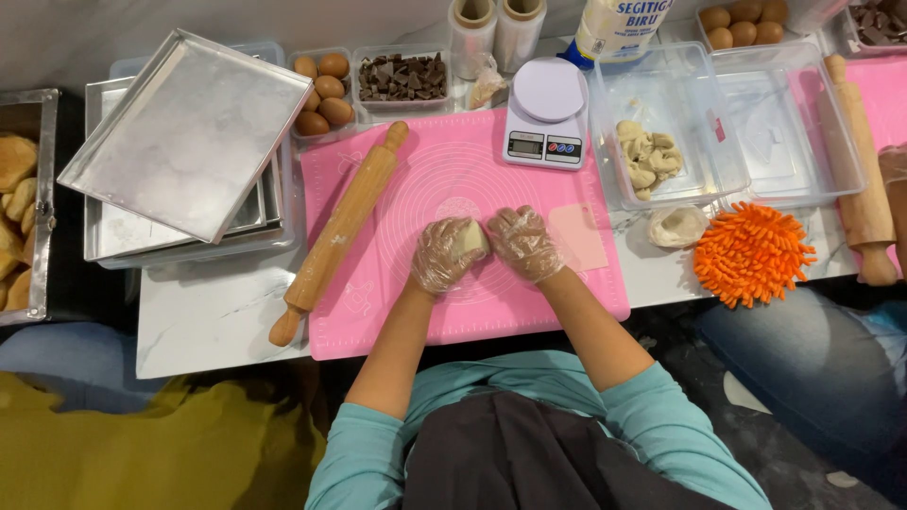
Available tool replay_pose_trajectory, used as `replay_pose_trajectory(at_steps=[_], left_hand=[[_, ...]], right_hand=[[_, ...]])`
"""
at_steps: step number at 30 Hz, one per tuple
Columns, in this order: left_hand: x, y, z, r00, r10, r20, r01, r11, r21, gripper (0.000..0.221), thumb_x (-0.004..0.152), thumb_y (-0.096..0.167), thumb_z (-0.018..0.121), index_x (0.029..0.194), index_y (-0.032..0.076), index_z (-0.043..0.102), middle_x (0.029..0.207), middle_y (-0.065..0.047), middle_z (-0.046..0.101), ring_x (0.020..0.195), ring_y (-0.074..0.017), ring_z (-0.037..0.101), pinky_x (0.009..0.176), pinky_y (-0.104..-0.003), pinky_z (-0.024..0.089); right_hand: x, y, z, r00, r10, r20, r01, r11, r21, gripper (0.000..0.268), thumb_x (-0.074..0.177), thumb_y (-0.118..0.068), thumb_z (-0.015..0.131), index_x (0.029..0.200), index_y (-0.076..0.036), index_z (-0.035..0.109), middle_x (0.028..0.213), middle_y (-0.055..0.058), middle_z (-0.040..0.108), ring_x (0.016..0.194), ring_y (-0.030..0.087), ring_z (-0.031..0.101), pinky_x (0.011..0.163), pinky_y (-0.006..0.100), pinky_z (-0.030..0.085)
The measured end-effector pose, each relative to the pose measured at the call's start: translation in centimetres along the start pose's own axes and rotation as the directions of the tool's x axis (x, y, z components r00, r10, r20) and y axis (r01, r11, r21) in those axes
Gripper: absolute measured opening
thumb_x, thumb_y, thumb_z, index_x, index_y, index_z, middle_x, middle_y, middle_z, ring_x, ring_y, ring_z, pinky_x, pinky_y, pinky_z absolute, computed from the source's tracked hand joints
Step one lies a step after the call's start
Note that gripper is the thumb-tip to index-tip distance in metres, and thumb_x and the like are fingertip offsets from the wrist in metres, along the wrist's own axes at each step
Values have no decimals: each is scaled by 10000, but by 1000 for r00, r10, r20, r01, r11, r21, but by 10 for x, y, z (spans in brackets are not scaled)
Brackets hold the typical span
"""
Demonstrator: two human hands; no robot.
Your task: Preparing and shaping dough on a silicone mat using hands, a scale, and a rolling pin
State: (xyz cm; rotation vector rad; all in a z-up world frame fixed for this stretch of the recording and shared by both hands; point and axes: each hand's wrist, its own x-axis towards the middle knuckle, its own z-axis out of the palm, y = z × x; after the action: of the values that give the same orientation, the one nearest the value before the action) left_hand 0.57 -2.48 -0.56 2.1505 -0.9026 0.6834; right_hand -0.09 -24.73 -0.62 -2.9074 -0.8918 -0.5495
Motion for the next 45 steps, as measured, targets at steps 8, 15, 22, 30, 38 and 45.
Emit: replay_pose_trajectory(at_steps=[8,15,22,30,38,45], left_hand=[[31,49,-37,999,-37,10,37,996,-82,584,897,521,740,1279,88,652,1115,-135,684,1067,-342,677,948,-469,546],[2,2,-6,999,-18,31,18,1000,-1,689,819,532,805,1331,105,632,1146,-141,670,1099,-341,668,967,-476,543],[-1,-1,-5,999,-5,36,5,1000,6,703,817,521,816,1341,94,623,1149,-142,664,1109,-338,662,977,-473,540],[0,-5,-4,998,-1,64,3,1000,-21,705,809,519,818,1336,92,628,1144,-149,666,1108,-341,662,966,-481,546],[-1,-8,0,997,-25,76,27,1000,-15,704,799,499,822,1354,114,624,1179,-136,660,1139,-337,649,990,-483,536],[10,7,-11,995,-63,81,65,998,-23,705,802,518,807,1365,138,619,1166,-130,651,1101,-340,656,948,-489,551]], right_hand=[[-5,27,-48,935,355,-1,-167,441,882,538,1075,-473,394,1394,-111,633,1377,167,648,1327,372,564,1101,470,438],[-45,43,-22,756,655,12,-376,419,826,379,910,-120,783,1279,-85,701,1066,96,711,972,192,682,864,293,567],[-7,-1,-22,763,593,255,-630,599,494,669,700,-247,931,1289,-80,663,1076,181,727,1046,383,719,829,479,618],[-11,31,-25,725,627,285,-431,89,898,638,717,-161,912,1313,-143,684,1180,125,673,1054,267,661,882,398,598],[46,281,15,617,786,-29,-375,326,868,426,927,-249,883,1263,-74,688,1042,138,734,914,220,689,739,309,577],[117,275,3,575,782,241,-707,327,627,517,752,-221,986,1156,-106,684,999,161,750,949,320,747,798,376,606]])
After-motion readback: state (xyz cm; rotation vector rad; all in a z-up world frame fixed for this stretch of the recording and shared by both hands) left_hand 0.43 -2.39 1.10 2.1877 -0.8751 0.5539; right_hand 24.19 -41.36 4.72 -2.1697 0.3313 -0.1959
